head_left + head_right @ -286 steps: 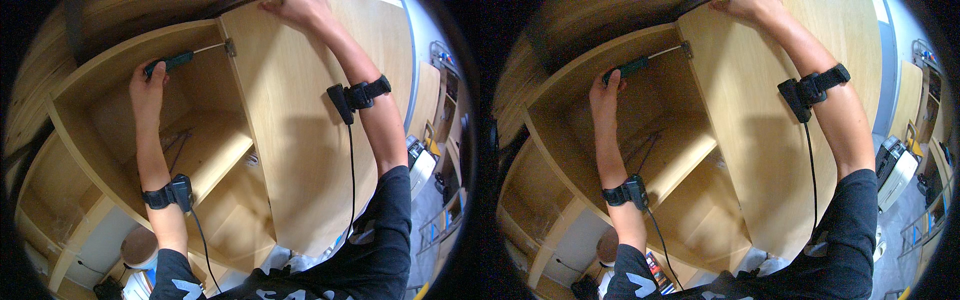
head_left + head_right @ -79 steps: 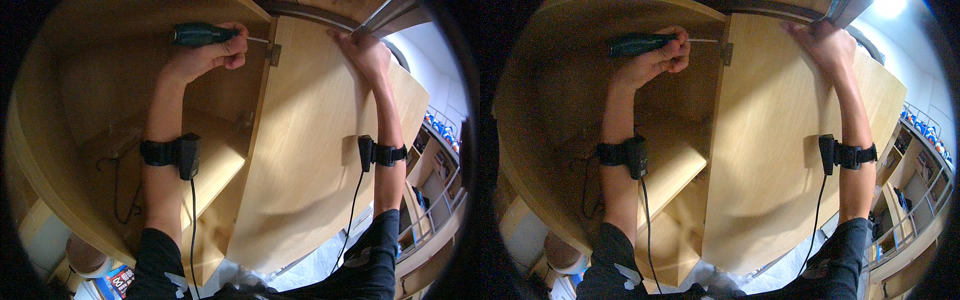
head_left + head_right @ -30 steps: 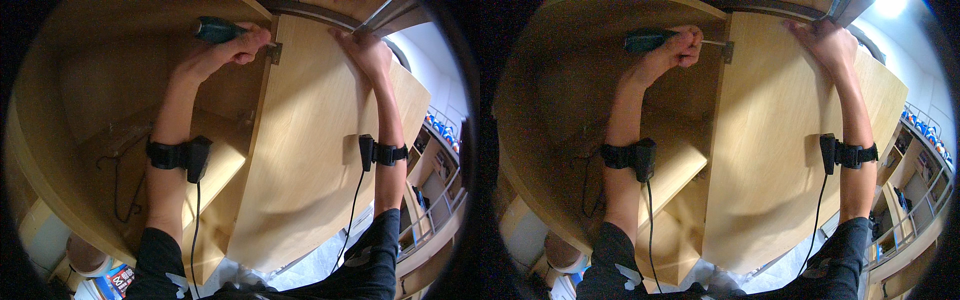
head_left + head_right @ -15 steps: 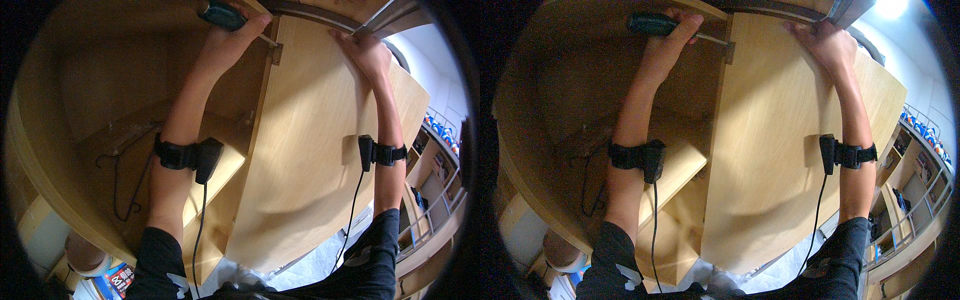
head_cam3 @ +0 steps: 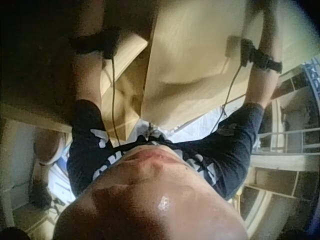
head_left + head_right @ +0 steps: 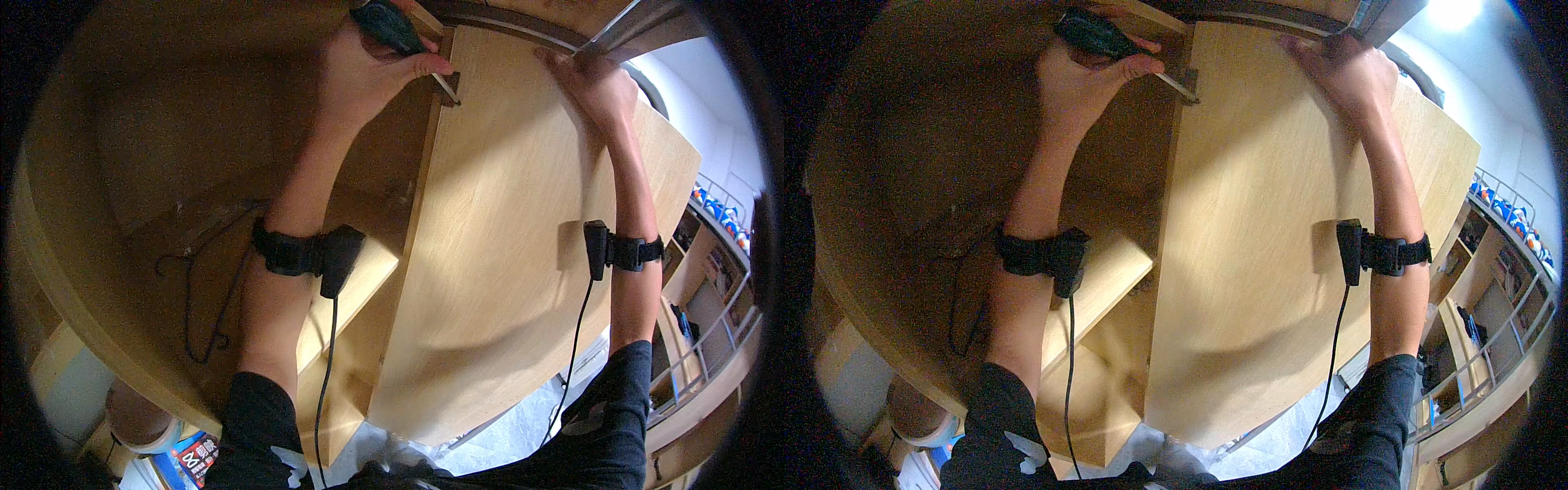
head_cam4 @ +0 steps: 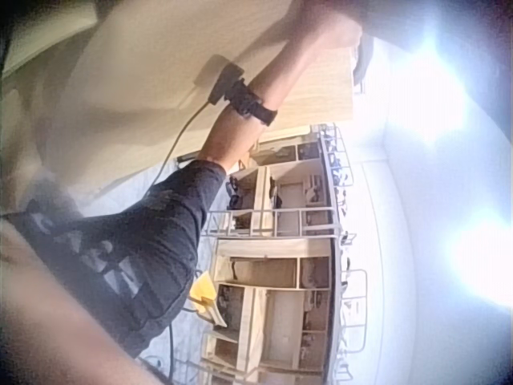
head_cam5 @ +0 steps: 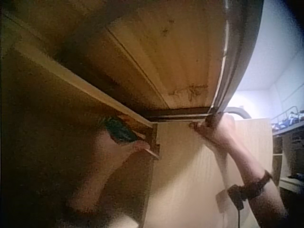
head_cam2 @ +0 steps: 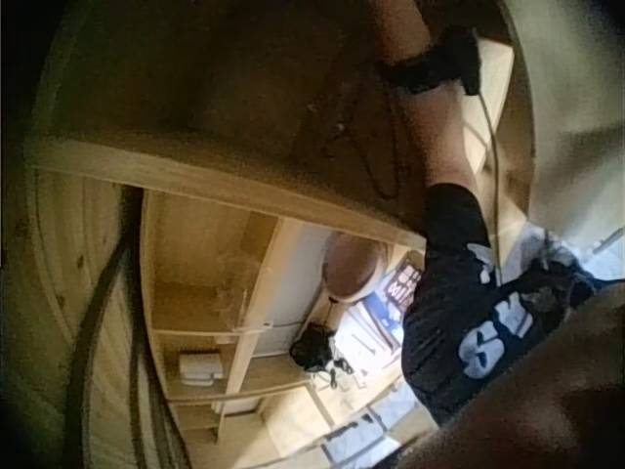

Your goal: The person aligns a wooden cabinet door against the frame and uses a screwdriver to tighten the screws on the upper hinge.

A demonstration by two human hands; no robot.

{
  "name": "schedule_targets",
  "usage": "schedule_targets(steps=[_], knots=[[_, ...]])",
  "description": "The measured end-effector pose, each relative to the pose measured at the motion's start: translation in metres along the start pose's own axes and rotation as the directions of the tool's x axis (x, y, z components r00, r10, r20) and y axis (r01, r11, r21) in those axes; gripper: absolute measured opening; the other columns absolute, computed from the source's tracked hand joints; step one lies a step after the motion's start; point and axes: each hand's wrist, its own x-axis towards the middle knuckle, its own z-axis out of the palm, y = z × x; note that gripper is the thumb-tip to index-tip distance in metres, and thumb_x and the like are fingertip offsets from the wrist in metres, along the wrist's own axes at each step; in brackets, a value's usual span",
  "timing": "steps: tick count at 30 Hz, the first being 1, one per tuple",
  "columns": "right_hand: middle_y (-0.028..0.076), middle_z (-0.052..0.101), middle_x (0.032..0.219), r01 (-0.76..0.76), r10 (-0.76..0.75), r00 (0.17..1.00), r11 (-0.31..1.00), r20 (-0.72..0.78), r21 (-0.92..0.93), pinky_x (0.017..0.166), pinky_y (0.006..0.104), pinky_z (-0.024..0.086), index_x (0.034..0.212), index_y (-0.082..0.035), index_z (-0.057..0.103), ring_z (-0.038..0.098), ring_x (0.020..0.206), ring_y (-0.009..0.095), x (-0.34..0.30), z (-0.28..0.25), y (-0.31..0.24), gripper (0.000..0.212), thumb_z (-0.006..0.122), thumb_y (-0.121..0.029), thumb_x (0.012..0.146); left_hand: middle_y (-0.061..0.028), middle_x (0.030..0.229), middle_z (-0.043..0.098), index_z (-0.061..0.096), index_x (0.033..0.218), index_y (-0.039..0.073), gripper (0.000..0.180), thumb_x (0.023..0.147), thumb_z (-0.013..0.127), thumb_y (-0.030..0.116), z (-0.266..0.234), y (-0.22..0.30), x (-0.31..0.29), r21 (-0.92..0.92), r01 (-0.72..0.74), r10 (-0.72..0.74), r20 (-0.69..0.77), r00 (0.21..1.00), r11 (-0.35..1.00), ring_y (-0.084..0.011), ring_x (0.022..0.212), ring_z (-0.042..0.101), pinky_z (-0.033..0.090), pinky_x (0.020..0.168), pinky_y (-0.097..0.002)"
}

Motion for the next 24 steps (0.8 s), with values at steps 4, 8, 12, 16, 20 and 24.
schedule_targets(steps=[4,8,12,16,20,24], knots=[[0.015,0.068,0.078,0.021,-0.021,1.0,1.0,0.011,0.0,0.064,0.042,0.052,0.094,-0.017,0.072,0.066,0.072,0.035,0.002,0.001,0.002,0.061,0.052,-0.072,0.076,-0.0074,0.094,0.064,0.058,0.095,0.001,0.046,0.065,0.087,0.019,0.005,0.007,0.0,-0.195,-0.123,0.132,0.035,0.991,0.973,-0.0189,0.085,0.061,0.05,0.079,-0.0307],[0.014,0.069,0.078,-0.004,0.006,0.999,0.999,0.039,-0.038,0.065,0.0417,0.052,0.095,-0.019,0.071,0.066,0.073,0.034,0.004,0.003,0.001,0.059,0.053,-0.071,0.076,-0.0085,0.095,0.064,0.056,0.099,0.001,0.04,0.072,0.082,0.013,-0.008,0.005,0.007,-0.308,-0.224,0.218,-0.054,0.974,0.925,-0.0183,0.088,0.062,0.051,0.081,-0.0314],[0.016,0.069,0.084,0.001,-0.001,1.0,0.999,0.013,0.049,0.07,0.0407,0.052,0.1,-0.016,0.069,0.066,0.079,0.034,0.003,0.007,0.006,0.061,0.053,-0.071,0.077,-0.0084,0.095,0.063,0.052,0.104,0.0,0.042,0.074,0.08,0.011,-0.006,-0.003,0.018,-0.61,-0.337,0.42,-0.007,0.907,0.717,-0.0186,0.089,0.061,0.051,0.082,-0.0319],[0.014,0.068,0.077,0.021,-0.018,0.999,0.998,-0.043,0.059,0.064,0.0412,0.053,0.096,-0.019,0.072,0.067,0.071,0.033,0.004,0.008,0.005,0.059,0.053,-0.071,0.076,-0.0083,0.096,0.062,0.051,0.104,0.001,0.041,0.076,0.079,0.012,-0.009,-0.006,0.02,-0.457,-0.421,0.442,-0.066,0.895,0.784,-0.0186,0.089,0.061,0.051,0.082,-0.0327],[0.015,0.068,0.075,-0.017,0.018,1.0,0.999,0.012,-0.043,0.063,0.0413,0.052,0.09,-0.015,0.072,0.067,0.071,0.033,0.005,0.005,0.001,0.063,0.052,-0.072,0.076,-0.0079,0.093,0.063,0.053,0.1,0.002,0.037,0.077,0.078,0.013,-0.016,-0.003,0.021,-0.429,-0.446,0.505,0.027,0.863,0.785,-0.0183,0.088,0.062,0.051,0.081,-0.0323],[0.016,0.067,0.072,-0.005,0.005,1.0,1.0,0.002,-0.013,0.062,0.0411,0.052,0.08,-0.011,0.072,0.066,0.07,0.034,0.003,0.001,0.004,0.066,0.052,-0.074,0.075,-0.0076,0.09,0.064,0.055,0.095,0.002,0.032,0.077,0.078,0.014,-0.004,0.0,0.015,-0.505,-0.373,0.4,-0.06,0.915,0.778,-0.0179,0.086,0.062,0.051,0.08,-0.0316]])
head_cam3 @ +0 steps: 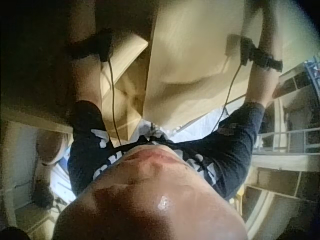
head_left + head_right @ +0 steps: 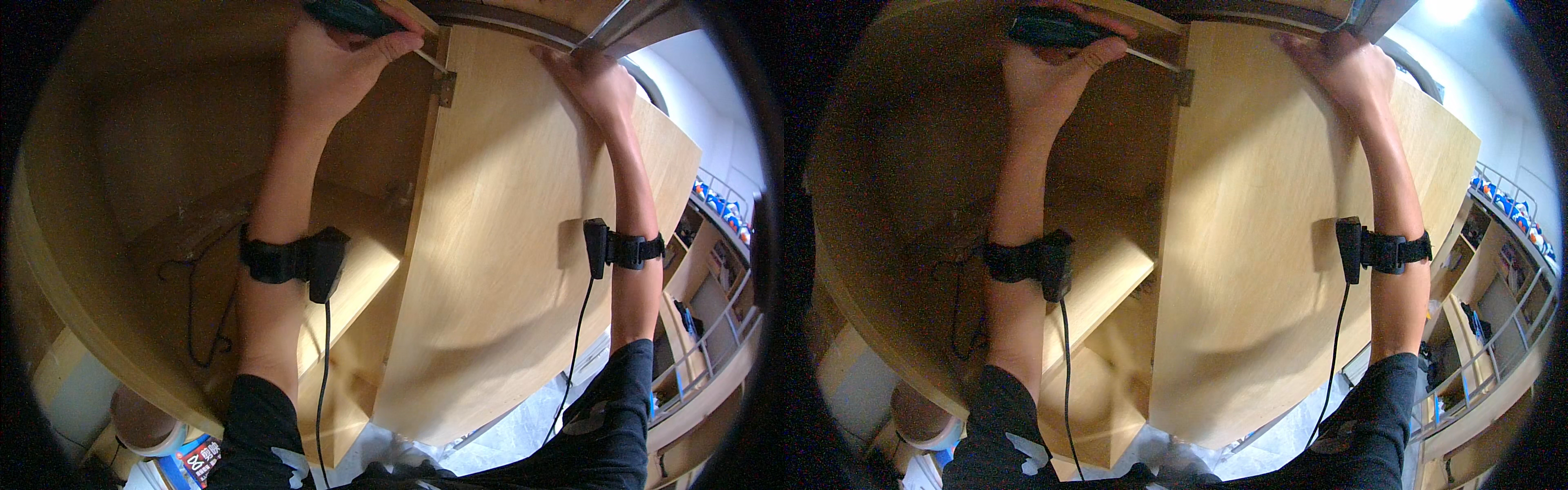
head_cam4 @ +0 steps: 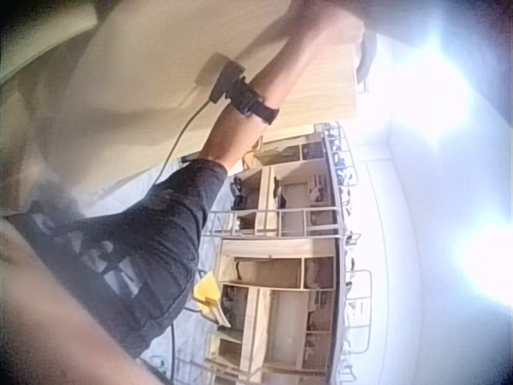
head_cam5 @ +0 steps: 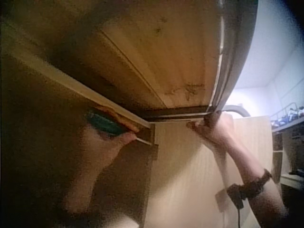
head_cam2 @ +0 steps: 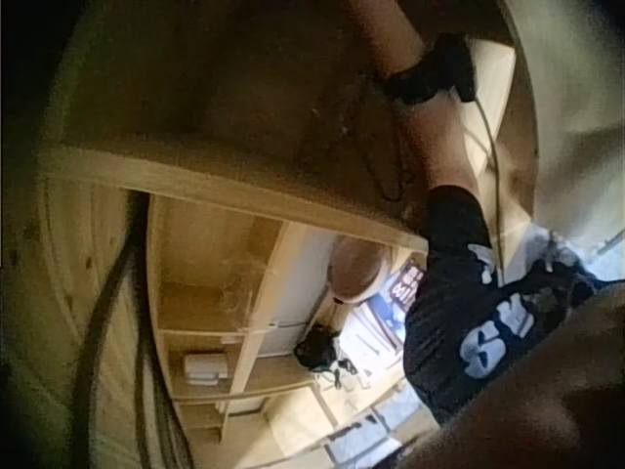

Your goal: The person aligns a wooden cabinet door against the frame and uses a screwdriver to tighten the screws on the upper hinge.

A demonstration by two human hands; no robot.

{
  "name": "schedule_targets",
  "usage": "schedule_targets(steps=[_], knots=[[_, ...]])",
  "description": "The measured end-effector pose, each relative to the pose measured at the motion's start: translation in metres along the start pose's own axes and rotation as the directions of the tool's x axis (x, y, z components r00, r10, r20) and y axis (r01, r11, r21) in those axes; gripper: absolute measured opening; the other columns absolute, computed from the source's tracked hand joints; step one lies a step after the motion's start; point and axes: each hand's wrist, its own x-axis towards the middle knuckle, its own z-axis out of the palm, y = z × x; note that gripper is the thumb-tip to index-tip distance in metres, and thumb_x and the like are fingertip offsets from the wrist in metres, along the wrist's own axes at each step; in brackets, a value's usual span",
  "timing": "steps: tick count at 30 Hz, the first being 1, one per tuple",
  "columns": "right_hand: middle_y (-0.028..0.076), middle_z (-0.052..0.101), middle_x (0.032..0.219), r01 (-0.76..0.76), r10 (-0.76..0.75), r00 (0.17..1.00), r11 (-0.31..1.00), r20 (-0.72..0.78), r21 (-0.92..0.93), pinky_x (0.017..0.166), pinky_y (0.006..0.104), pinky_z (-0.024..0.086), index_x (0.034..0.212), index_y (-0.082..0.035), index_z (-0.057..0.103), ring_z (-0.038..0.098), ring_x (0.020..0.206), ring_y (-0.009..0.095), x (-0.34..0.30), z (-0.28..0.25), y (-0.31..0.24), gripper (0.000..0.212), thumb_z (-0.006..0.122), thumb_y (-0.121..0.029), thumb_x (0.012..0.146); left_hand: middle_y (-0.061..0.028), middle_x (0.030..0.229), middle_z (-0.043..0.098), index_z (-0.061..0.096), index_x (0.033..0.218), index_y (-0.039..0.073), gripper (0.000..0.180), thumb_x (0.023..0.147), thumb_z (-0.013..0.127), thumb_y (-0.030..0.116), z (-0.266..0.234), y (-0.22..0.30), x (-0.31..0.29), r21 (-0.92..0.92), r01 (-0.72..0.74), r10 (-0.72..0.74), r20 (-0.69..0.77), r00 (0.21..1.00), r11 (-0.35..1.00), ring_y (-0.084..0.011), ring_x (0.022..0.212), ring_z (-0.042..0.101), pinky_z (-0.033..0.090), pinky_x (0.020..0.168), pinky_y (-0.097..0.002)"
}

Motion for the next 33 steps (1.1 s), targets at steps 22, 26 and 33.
schedule_targets(steps=[22,26,33], knots=[[0.016,0.067,0.073,0.003,-0.003,1.0,1.0,0.02,-0.009,0.063,0.0411,0.052,0.082,-0.01,0.072,0.066,0.07,0.034,0.002,0.005,0.002,0.068,0.05,-0.074,0.075,-0.0086,0.088,0.064,0.054,0.095,0.003,0.028,0.08,0.075,0.014,-0.004,-0.01,-0.004,0.055,-0.073,0.065,0.129,0.989,0.996,-0.0177,0.089,0.063,0.051,0.08,-0.0316],[0.017,0.067,0.072,-0.005,0.005,0.999,1.0,0.034,-0.005,0.062,0.0416,0.052,0.083,-0.009,0.072,0.066,0.069,0.034,0.002,0.001,-0.003,0.07,0.05,-0.075,0.075,-0.0097,0.094,0.063,0.05,0.104,0.003,0.033,0.081,0.072,0.01,-0.008,-0.006,-0.002,0.113,-0.005,-0.022,0.232,0.972,0.994,-0.017,0.096,0.06,0.049,0.084,-0.0321],[0.015,0.068,0.078,-0.007,0.008,0.999,1.0,0.042,-0.002,0.065,0.041,0.052,0.091,-0.012,0.07,0.067,0.074,0.034,0.002,0.005,-0.001,0.066,0.052,-0.073,0.076,-0.0088,0.099,0.056,0.03,0.121,0.007,0.058,0.078,0.066,-0.007,0.0,-0.012,-0.004,-0.126,-0.037,0.061,0.192,0.98,0.991,-0.0189,0.098,0.057,0.048,0.092,-0.0359]])
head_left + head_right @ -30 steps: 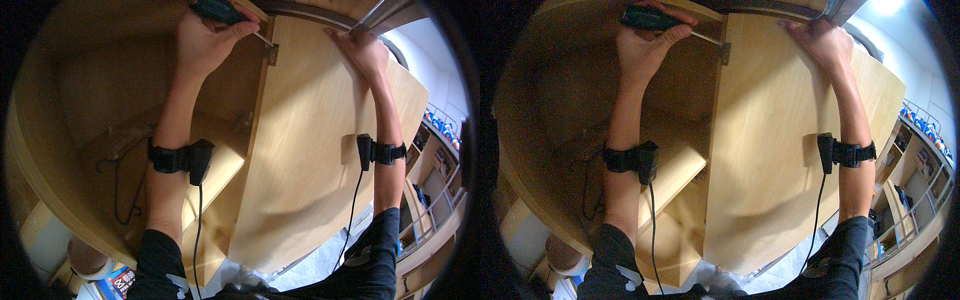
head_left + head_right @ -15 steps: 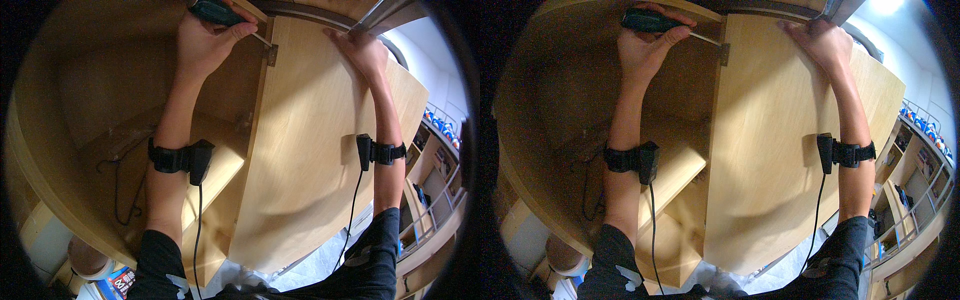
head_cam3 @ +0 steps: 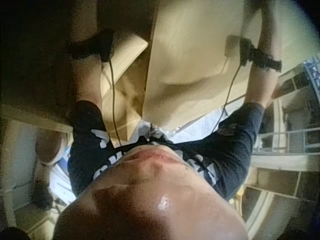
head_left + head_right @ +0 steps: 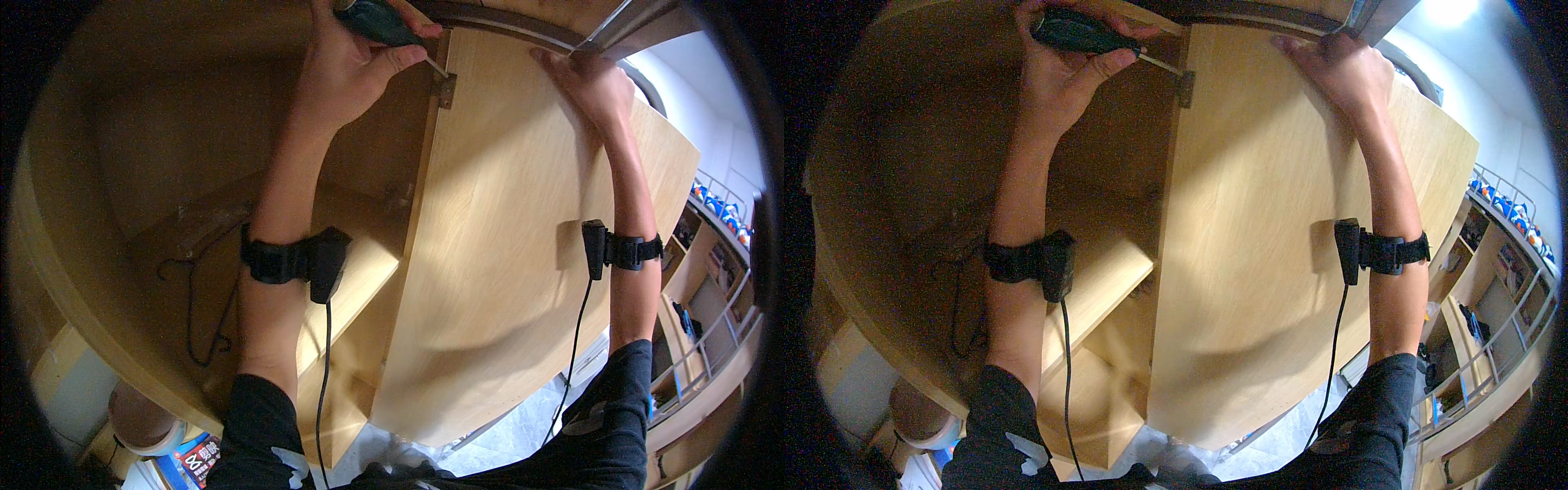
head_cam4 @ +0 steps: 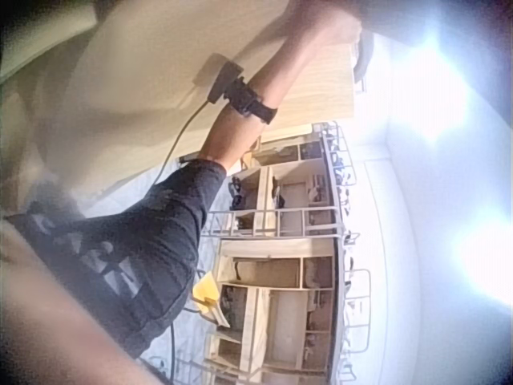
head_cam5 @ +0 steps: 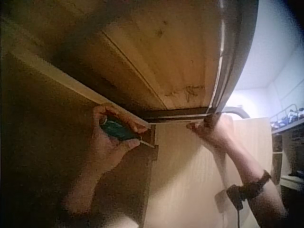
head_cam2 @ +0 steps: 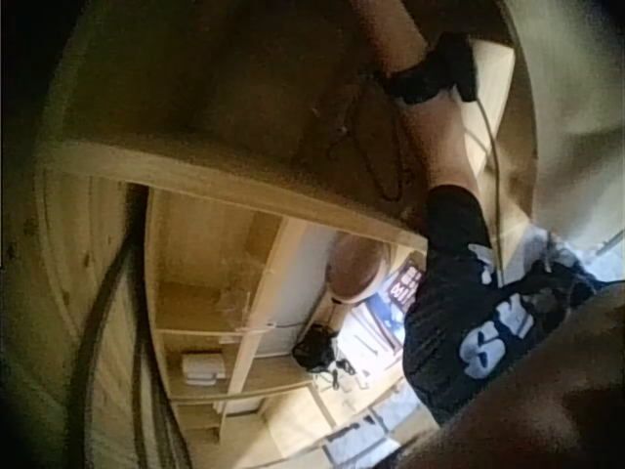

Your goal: The person aligns a wooden cabinet door against the frame and uses a screwdriver to tighten the screws on the upper hinge.

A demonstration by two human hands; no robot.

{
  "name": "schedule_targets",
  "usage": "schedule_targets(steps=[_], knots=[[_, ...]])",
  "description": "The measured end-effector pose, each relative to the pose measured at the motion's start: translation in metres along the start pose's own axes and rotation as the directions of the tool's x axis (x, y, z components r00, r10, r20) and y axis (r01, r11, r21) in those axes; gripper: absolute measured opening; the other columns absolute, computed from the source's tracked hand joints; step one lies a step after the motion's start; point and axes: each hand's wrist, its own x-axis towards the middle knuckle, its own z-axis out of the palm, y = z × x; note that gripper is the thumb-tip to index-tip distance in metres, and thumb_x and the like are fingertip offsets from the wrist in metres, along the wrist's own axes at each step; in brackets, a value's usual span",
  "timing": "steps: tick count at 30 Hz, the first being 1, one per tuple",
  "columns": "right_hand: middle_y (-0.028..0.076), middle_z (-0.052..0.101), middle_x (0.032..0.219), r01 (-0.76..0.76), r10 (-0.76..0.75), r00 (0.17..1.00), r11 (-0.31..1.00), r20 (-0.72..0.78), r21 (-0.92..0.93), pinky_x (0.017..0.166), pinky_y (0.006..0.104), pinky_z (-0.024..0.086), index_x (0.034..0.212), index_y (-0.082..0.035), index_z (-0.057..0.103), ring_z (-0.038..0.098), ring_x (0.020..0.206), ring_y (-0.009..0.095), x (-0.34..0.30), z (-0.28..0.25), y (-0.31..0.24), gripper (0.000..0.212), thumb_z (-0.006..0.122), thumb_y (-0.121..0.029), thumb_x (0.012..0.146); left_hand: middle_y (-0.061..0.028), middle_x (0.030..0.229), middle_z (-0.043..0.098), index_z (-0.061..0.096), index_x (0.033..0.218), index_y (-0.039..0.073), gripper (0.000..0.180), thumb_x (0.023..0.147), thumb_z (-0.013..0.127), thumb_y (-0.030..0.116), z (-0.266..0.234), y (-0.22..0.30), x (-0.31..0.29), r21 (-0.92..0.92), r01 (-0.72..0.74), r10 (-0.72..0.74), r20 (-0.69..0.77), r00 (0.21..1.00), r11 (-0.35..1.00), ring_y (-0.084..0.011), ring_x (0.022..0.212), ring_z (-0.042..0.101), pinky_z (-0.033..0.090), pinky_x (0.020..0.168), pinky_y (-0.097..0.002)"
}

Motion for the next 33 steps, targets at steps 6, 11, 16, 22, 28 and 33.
schedule_targets(steps=[6,11,16,22,28,33], knots=[[0.016,0.067,0.07,0.023,-0.021,0.997,0.999,-0.07,0.027,0.061,0.0412,0.052,0.085,-0.014,0.073,0.066,0.067,0.035,-0.003,-0.002,-0.001,0.064,0.052,-0.073,0.075,-0.0083,0.095,0.053,0.042,0.109,0.006,0.039,0.08,0.067,-0.002,0.01,0.01,-0.004,-0.033,0.201,-0.203,-0.088,0.975,0.979,-0.0181,0.092,0.056,0.049,0.089,-0.0357],[0.016,0.066,0.068,0.013,-0.011,0.999,0.999,-0.049,0.04,0.061,0.0411,0.052,0.084,-0.014,0.073,0.066,0.066,0.035,-0.001,-0.001,-0.005,0.064,0.052,-0.074,0.075,-0.0067,0.095,0.053,0.049,0.104,0.006,0.02,0.092,0.059,0.02,0.007,0.008,0.002,0.065,-0.033,0.036,-0.052,0.998,0.997,-0.0159,0.089,0.054,0.045,0.08,-0.0291],[0.019,0.067,0.075,0.006,-0.006,1.0,1.0,-0.022,-0.002,0.065,0.0423,0.052,0.093,-0.015,0.072,0.067,0.072,0.035,-0.002,-0.001,-0.002,0.067,0.05,-0.075,0.075,-0.005,0.094,0.053,0.053,0.103,0.004,0.021,0.093,0.058,0.022,-0.002,0.033,0.011,0.135,0.266,-0.262,-0.051,0.964,0.954,-0.0131,0.087,0.052,0.044,0.077,-0.0265],[0.014,0.07,0.091,-0.065,0.064,0.992,0.998,0.105,0.009,0.076,0.0394,0.051,0.102,-0.013,0.068,0.067,0.086,0.033,-0.003,-0.012,-0.015,0.064,0.053,-0.07,0.077,-0.0094,0.087,0.057,0.056,0.106,-0.001,0.022,0.091,0.059,0.014,0.01,0.104,0.038,0.486,0.664,-0.709,-0.119,0.695,0.569,-0.0168,0.081,0.058,0.047,0.073,-0.0307],[0.014,0.07,0.087,-0.072,0.075,0.984,0.997,0.159,-0.02,0.075,0.0396,0.051,0.1,-0.012,0.069,0.067,0.084,0.033,-0.002,-0.01,-0.014,0.065,0.053,-0.07,0.077,-0.0255,0.091,0.059,0.051,0.113,-0.004,0.029,0.095,0.049,0.019,0.023,0.106,0.035,0.866,0.327,-0.549,-0.074,0.833,0.379,-0.0382,0.082,0.06,0.048,0.073,-0.044],[0.016,0.069,0.084,-0.037,0.034,0.995,0.999,0.09,0.025,0.072,0.0405,0.051,0.094,-0.01,0.07,0.067,0.081,0.033,-0.001,-0.007,-0.011,0.068,0.051,-0.073,0.077,-0.0284,0.093,0.059,0.047,0.114,-0.005,0.036,0.099,0.041,0.026,0.02,0.103,0.029,0.91,0.397,-0.575,-0.261,0.775,0.123,-0.0437,0.087,0.059,0.047,0.075,-0.0479]])
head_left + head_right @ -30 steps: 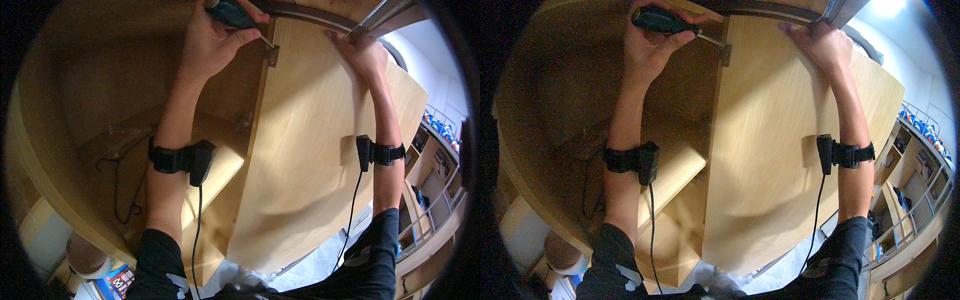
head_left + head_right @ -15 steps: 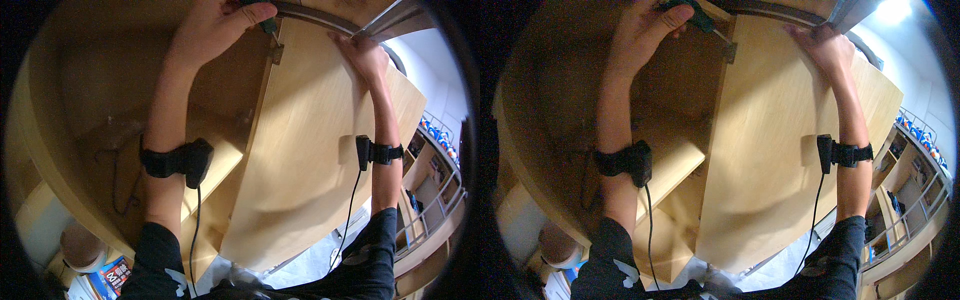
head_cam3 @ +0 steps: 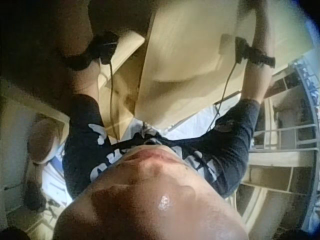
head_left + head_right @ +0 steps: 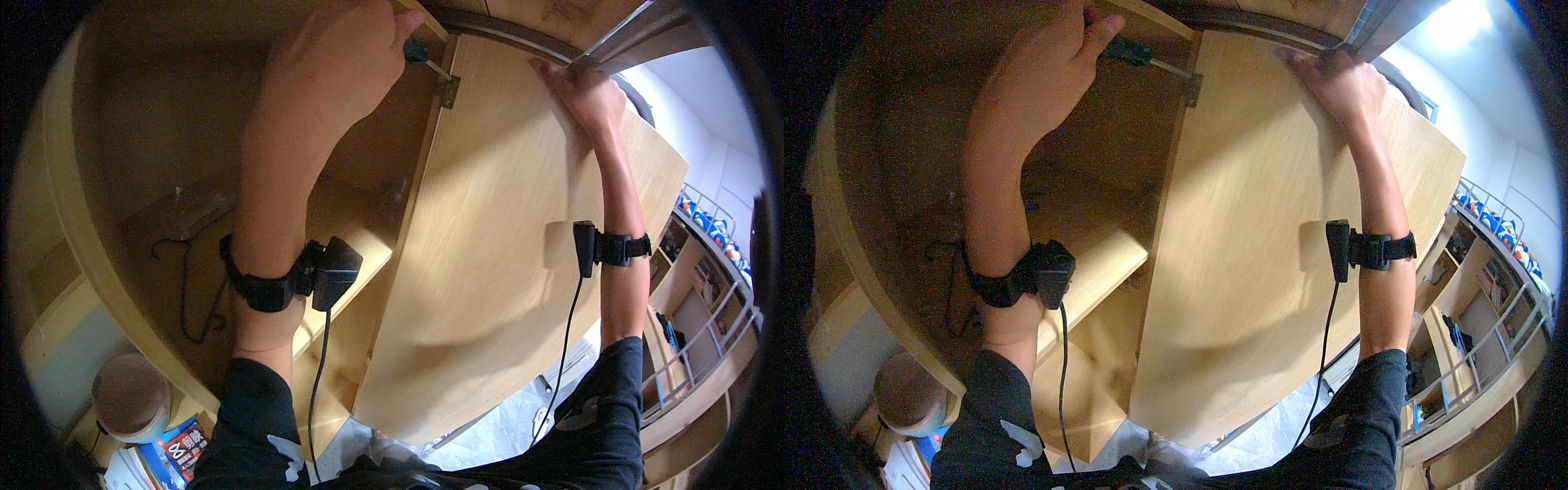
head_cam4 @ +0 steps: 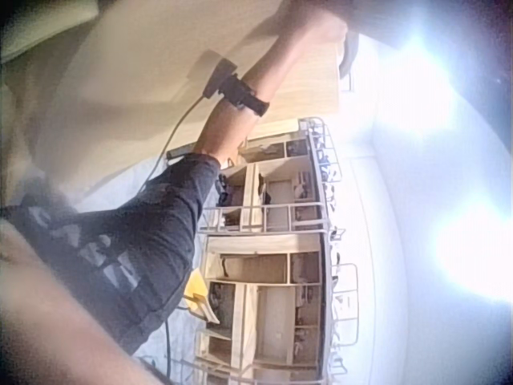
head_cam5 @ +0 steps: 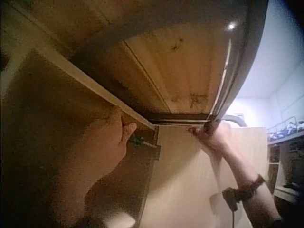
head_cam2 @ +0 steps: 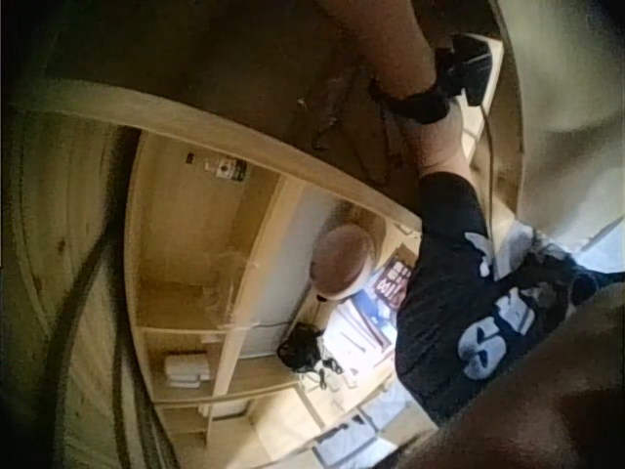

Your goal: The person aligns a wooden cabinet door against the frame and uses a screwdriver to tighten the screws on the upper hinge.

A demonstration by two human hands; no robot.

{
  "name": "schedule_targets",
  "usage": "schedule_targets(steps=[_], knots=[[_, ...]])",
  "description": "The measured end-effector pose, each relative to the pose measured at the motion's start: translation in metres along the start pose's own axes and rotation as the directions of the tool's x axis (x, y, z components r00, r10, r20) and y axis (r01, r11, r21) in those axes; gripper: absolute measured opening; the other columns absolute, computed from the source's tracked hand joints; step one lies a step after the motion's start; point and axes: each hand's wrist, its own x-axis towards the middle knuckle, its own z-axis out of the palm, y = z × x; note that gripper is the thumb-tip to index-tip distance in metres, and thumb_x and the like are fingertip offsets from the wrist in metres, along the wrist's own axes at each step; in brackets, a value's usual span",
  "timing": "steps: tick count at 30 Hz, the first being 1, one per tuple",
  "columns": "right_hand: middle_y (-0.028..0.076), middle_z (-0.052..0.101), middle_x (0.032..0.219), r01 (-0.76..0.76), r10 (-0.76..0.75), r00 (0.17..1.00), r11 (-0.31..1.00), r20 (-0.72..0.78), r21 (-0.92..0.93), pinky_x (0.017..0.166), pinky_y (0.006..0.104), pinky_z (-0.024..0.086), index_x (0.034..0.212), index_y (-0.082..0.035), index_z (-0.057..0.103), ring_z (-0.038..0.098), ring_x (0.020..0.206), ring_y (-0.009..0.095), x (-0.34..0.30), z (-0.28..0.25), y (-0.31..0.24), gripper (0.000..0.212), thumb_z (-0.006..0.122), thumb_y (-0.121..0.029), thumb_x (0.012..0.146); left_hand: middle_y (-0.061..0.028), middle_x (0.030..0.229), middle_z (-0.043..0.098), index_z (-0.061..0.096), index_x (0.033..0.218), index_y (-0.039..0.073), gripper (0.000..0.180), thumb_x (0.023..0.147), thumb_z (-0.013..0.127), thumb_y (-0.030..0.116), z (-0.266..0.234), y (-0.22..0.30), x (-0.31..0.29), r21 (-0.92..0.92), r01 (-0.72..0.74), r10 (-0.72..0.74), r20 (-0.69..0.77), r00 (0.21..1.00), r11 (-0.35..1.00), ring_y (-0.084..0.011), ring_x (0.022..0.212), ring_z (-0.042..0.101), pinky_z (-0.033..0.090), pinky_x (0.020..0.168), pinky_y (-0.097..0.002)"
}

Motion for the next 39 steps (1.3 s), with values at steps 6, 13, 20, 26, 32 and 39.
schedule_targets(steps=[6,13,20,26,32,39], knots=[[0.015,0.069,0.083,0.01,-0.007,0.999,0.997,0.034,-0.08,0.07,0.0392,0.051,0.094,-0.01,0.069,0.068,0.078,0.032,-0.002,-0.002,-0.004,0.068,0.05,-0.074,0.077,-0.0267,0.096,0.061,0.047,0.117,-0.005,0.037,0.098,0.045,0.026,-0.003,-0.005,0.007,-0.221,0.012,0.01,0.101,0.995,0.975,-0.0423,0.091,0.06,0.048,0.077,-0.0463],[0.017,0.067,0.072,0.079,-0.079,0.982,0.997,-0.17,-0.006,0.063,0.0426,0.052,0.079,-0.009,0.072,0.066,0.07,0.036,-0.003,0.009,0.004,0.068,0.051,-0.073,0.075,-0.0091,0.092,0.063,0.055,0.111,-0.002,0.033,0.092,0.06,0.024,-0.01,0.012,-0.008,-0.604,0.093,-0.093,0.031,0.995,0.792,-0.0153,0.08,0.061,0.051,0.061,-0.0302],[0.018,0.066,0.071,0.04,-0.046,0.995,0.997,-0.091,-0.061,0.063,0.0432,0.052,0.08,-0.009,0.072,0.066,0.07,0.036,-0.004,-0.001,-0.005,0.071,0.049,-0.076,0.075,-0.01,0.085,0.064,0.062,0.098,-0.003,0.027,0.09,0.063,0.023,-0.014,0.002,-0.002,-0.652,0.1,-0.034,0.112,0.993,0.751,-0.0132,0.07,0.059,0.048,0.057,-0.0286],[0.018,0.066,0.07,0.047,-0.053,0.997,0.994,-0.061,-0.094,0.061,0.0439,0.051,0.083,-0.01,0.072,0.066,0.069,0.037,0.002,0.003,-0.001,0.073,0.047,-0.078,0.074,-0.0174,0.073,0.058,0.059,0.089,-0.008,0.038,0.096,0.052,0.029,-0.009,-0.007,0.005,-0.325,0.003,-0.01,-0.022,1.0,0.946,-0.0239,0.066,0.056,0.044,0.065,-0.04],[0.018,0.067,0.071,0.085,-0.091,0.987,0.995,-0.136,-0.046,0.062,0.0431,0.051,0.087,-0.011,0.072,0.066,0.07,0.037,-0.003,0.006,0.001,0.071,0.048,-0.077,0.075,-0.0261,0.072,0.052,0.056,0.084,-0.008,0.052,0.099,0.04,0.04,-0.011,0.005,0.001,-0.242,0.16,-0.15,0.059,0.987,0.957,-0.0313,0.068,0.056,0.043,0.066,-0.0431],[0.017,0.067,0.072,0.071,-0.078,0.986,0.996,-0.146,-0.052,0.064,0.0422,0.052,0.092,-0.012,0.071,0.066,0.071,0.036,-0.002,0.004,-0.001,0.068,0.05,-0.075,0.075,-0.0245,0.091,0.058,0.055,0.1,-0.005,0.038,0.1,0.04,0.029,-0.006,-0.008,0.007,-0.164,0.242,-0.226,0.111,0.968,0.956,-0.0363,0.085,0.058,0.044,0.079,-0.0423]])
